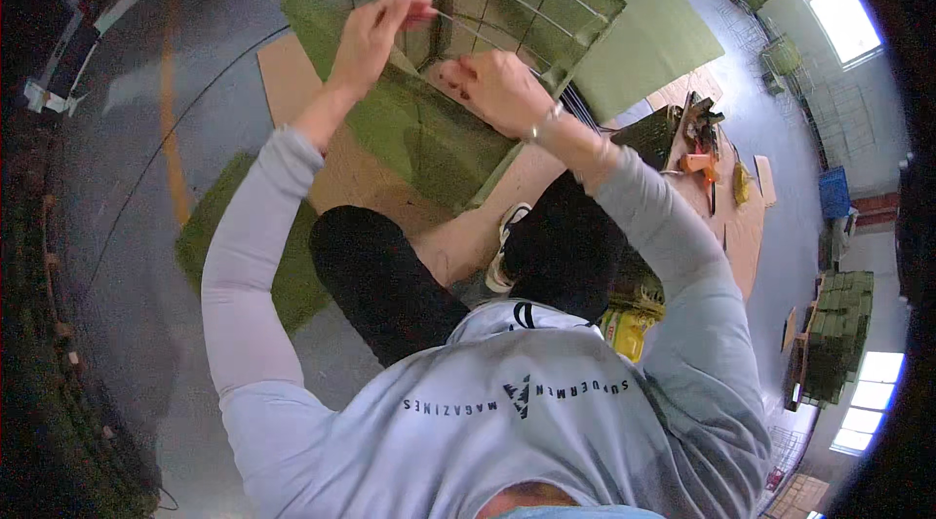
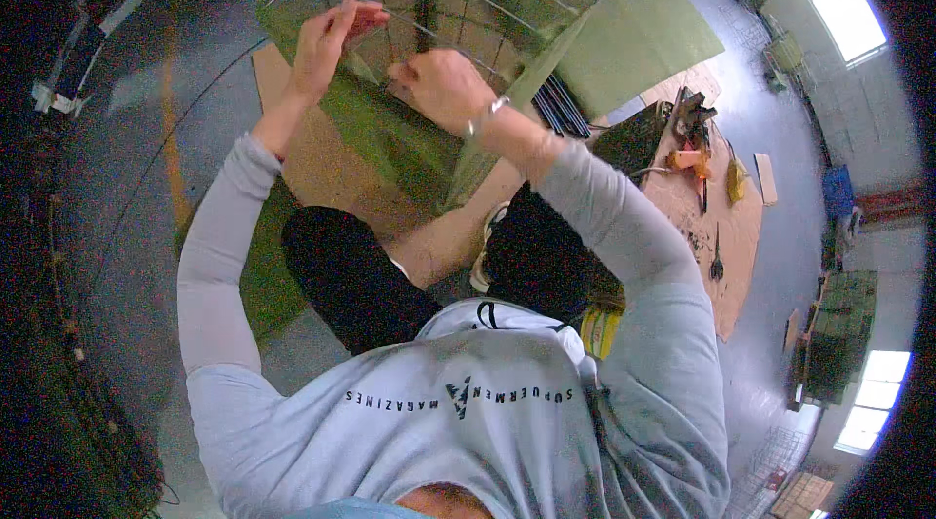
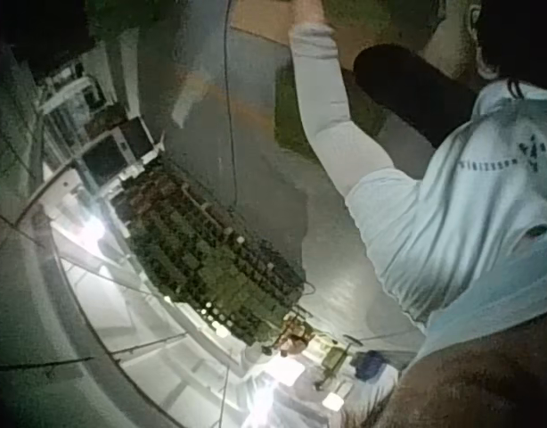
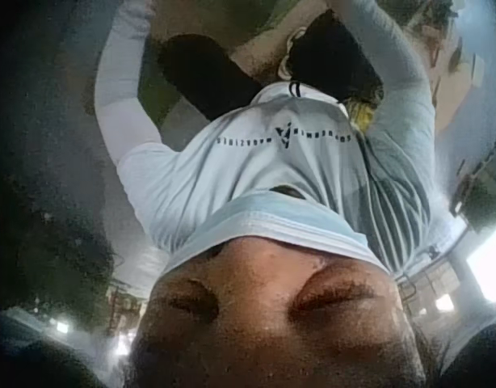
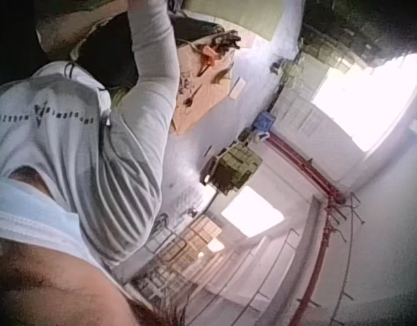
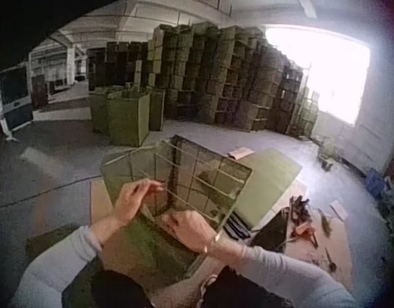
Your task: Assemble and secure fabric or mesh over a large wire frame structure using glue and hand adjustments.
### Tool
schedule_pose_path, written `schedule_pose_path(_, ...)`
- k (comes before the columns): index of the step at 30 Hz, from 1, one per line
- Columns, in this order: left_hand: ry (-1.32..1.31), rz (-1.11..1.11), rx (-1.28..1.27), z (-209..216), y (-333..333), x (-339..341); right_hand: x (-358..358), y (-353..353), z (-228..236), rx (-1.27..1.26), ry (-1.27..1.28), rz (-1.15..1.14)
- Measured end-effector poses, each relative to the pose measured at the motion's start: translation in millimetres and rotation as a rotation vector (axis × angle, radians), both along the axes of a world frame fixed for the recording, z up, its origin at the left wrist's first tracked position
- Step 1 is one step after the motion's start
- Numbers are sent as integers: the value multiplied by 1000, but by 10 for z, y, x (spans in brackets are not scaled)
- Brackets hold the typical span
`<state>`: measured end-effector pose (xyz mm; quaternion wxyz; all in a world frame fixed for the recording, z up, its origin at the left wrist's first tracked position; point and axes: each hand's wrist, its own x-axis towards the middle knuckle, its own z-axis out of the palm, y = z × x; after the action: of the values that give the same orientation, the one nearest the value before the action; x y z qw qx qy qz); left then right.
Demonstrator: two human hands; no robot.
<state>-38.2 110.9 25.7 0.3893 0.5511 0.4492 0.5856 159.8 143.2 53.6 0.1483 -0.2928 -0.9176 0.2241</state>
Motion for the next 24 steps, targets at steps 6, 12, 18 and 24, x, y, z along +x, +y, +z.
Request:
schedule_pose_path(6, 1028, 156, 555, -244, -449, 234, 115, -75, -281, 357, 61, 224)
schedule_pose_path(12, 1375, 39, 94, 130, -311, 498, 138, 303, -411, 79, 74, 254)
schedule_pose_path(18, 1338, -157, 95, -78, -28, 220, 287, 29, -297, 480, 100, 67)
schedule_pose_path(24, 1157, 291, 623, -200, -616, 557, 424, -497, -513, 817, 195, 60)
